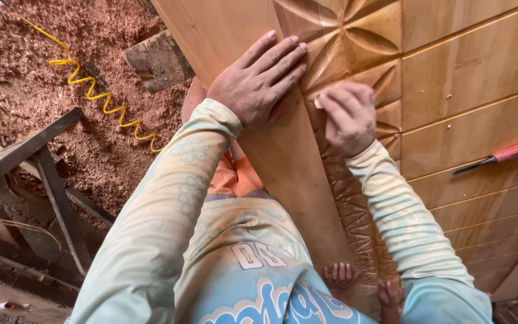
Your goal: The person carves a geometric star pattern into a wooden door panel using a chisel and a sanding block. They alternate between chiseling the wood to define the shapes and sanding the surface to smooth the edges.
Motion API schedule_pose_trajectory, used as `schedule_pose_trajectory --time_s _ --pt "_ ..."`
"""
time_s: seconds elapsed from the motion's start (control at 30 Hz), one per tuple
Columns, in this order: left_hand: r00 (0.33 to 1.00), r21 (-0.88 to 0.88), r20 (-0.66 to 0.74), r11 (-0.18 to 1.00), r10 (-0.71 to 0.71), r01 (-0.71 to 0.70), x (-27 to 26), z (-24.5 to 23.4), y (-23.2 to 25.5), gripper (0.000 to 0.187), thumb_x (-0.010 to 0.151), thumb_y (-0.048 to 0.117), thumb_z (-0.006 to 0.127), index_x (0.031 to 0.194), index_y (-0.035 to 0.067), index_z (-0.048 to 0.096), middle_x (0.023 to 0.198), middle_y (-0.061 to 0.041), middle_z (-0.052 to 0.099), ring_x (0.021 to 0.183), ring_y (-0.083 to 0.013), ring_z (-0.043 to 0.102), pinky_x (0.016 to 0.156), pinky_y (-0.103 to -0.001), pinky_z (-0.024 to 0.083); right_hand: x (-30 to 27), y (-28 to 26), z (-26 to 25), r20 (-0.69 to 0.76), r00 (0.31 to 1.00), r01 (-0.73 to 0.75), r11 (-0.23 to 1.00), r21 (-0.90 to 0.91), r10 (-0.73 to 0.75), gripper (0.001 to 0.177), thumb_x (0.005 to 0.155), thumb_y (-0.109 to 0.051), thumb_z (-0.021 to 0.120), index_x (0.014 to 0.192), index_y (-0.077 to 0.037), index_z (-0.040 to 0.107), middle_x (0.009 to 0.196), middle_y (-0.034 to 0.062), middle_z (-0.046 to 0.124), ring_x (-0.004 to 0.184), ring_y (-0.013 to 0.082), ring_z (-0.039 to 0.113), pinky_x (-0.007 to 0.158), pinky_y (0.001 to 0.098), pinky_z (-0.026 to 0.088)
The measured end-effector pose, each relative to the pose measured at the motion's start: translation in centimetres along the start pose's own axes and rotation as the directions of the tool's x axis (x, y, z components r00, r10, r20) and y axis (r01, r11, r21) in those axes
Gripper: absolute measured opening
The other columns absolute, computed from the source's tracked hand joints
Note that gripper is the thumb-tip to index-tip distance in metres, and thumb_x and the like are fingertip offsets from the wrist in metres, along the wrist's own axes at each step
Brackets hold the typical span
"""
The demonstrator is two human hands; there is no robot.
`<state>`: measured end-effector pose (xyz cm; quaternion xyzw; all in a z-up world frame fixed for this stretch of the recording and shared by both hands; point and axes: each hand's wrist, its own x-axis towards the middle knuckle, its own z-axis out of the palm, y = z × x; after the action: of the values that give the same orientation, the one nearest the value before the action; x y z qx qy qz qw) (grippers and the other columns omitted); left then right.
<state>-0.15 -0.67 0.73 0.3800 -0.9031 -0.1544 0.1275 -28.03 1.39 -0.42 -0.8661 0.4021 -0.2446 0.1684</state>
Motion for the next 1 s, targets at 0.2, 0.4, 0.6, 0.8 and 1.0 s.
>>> schedule_pose_trajectory --time_s 0.2,0.4,0.6,0.8,1.0 --pt "1.000 -0.074 0.003 0.997 -0.020 0.021 0.0 0.4 0.0 0.056 0.099 0.027 0.065 0.147 -0.001 0.060 0.161 -0.016 0.048 0.153 -0.0315 0.039 0.129 -0.050 0.023 -1.0 1.5 -1.2 -0.014 0.993 -0.121 0.991 -0.052 0.120 0.022 0.090 0.007 0.069 0.109 0.000 0.077 0.113 0.0102 0.071 0.112 0.0314 0.062 0.101 0.0439 0.051" --pt "1.000 -0.075 0.006 0.997 0.011 -0.011 0.2 -0.1 -0.1 0.052 0.099 0.028 0.066 0.143 -0.002 0.062 0.160 -0.018 0.049 0.152 -0.0313 0.040 0.129 -0.050 0.024 -0.5 0.7 -1.1 0.051 0.999 0.013 1.000 -0.027 -0.011 0.019 0.088 0.003 0.071 0.107 0.001 0.077 0.112 0.0116 0.072 0.110 0.0306 0.063 0.099 0.0455 0.050" --pt "1.000 -0.034 -0.031 0.999 0.004 -0.005 0.0 0.1 0.0 0.051 0.101 0.028 0.065 0.144 0.000 0.063 0.160 -0.016 0.049 0.153 -0.0305 0.040 0.130 -0.050 0.024 -0.2 0.1 0.9 -0.002 0.999 0.044 0.999 -0.002 -0.044 0.023 0.087 0.004 0.069 0.108 0.002 0.077 0.112 0.0127 0.072 0.108 0.0305 0.063 0.099 0.0448 0.049" --pt "0.999 -0.044 -0.038 0.999 -0.014 0.012 -0.3 0.6 0.1 0.048 0.104 0.027 0.064 0.142 -0.001 0.061 0.163 -0.015 0.048 0.154 -0.0300 0.039 0.131 -0.049 0.023 -0.4 0.6 -0.2 -0.023 0.998 -0.054 0.998 -0.008 0.054 0.019 0.091 0.005 0.070 0.108 0.000 0.076 0.111 0.0116 0.071 0.109 0.0306 0.062 0.099 0.0450 0.048" --pt "1.000 -0.029 -0.026 1.000 0.006 -0.006 0.0 0.1 -0.1 0.053 0.101 0.027 0.064 0.147 0.000 0.061 0.162 -0.016 0.048 0.154 -0.0303 0.039 0.130 -0.049 0.024 0.4 0.4 -0.6 0.037 0.999 0.027 0.999 -0.023 -0.026 0.018 0.090 0.001 0.072 0.108 -0.001 0.077 0.113 0.0081 0.069 0.108 0.0304 0.061 0.098 0.0438 0.049"
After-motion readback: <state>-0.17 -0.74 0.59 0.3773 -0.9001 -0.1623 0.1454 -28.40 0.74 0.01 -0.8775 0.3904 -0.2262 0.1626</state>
